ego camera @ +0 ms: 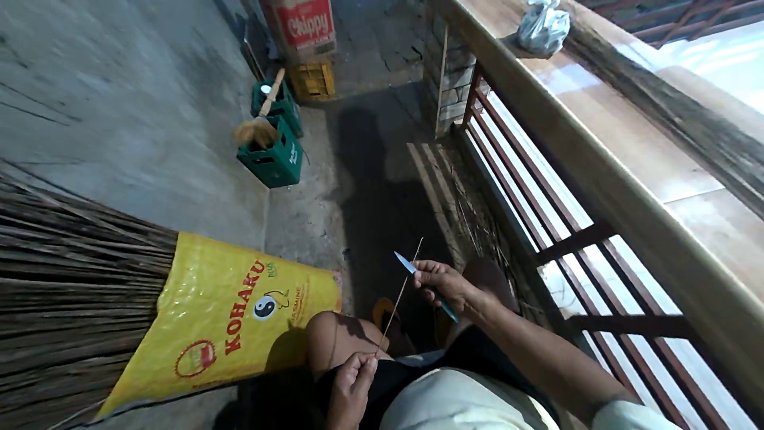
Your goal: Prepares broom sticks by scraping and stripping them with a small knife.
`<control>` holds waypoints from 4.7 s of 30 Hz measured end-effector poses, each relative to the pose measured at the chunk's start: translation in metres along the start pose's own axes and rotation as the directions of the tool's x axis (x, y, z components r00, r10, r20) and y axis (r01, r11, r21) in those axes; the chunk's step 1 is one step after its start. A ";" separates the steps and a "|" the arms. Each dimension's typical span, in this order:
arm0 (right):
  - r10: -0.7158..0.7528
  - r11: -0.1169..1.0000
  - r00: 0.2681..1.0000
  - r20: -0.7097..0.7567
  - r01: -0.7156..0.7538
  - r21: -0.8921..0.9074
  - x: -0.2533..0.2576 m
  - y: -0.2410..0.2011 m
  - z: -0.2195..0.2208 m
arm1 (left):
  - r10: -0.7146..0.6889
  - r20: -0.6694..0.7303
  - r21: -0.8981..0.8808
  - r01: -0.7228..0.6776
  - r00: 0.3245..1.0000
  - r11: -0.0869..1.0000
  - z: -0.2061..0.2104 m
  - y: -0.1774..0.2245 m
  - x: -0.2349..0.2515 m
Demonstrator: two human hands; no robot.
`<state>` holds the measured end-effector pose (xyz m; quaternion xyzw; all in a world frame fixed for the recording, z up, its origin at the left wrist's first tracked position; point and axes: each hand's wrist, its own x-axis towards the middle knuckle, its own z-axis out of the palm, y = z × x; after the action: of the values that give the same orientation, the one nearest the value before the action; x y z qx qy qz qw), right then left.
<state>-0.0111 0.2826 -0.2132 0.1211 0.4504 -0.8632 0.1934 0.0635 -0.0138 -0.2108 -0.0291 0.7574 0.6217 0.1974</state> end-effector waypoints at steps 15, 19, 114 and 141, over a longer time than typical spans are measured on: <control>-0.698 0.574 0.716 -0.014 0.547 -0.609 -0.033 -0.040 -0.024 | 0.285 -0.023 0.424 -0.249 0.958 0.871 -0.020 0.045 0.005; -0.607 0.096 0.667 0.432 0.602 -0.793 -0.043 -0.047 -0.021 | 0.369 0.176 0.627 -0.393 0.913 0.673 -0.016 0.092 0.016; -0.001 0.964 0.940 0.341 0.092 -0.251 -0.021 0.059 0.089 | 0.084 -0.130 -0.201 -0.109 0.988 0.973 0.006 0.017 0.005; 0.078 0.984 0.967 0.242 -0.036 -0.175 -0.007 0.030 0.071 | -0.045 -0.063 -0.312 0.023 0.997 0.950 -0.004 -0.001 -0.019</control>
<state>0.0060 0.2098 -0.1927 0.0085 0.4906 -0.8242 0.2826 0.0800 -0.0216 -0.2053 -0.0943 0.6557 0.7285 0.1744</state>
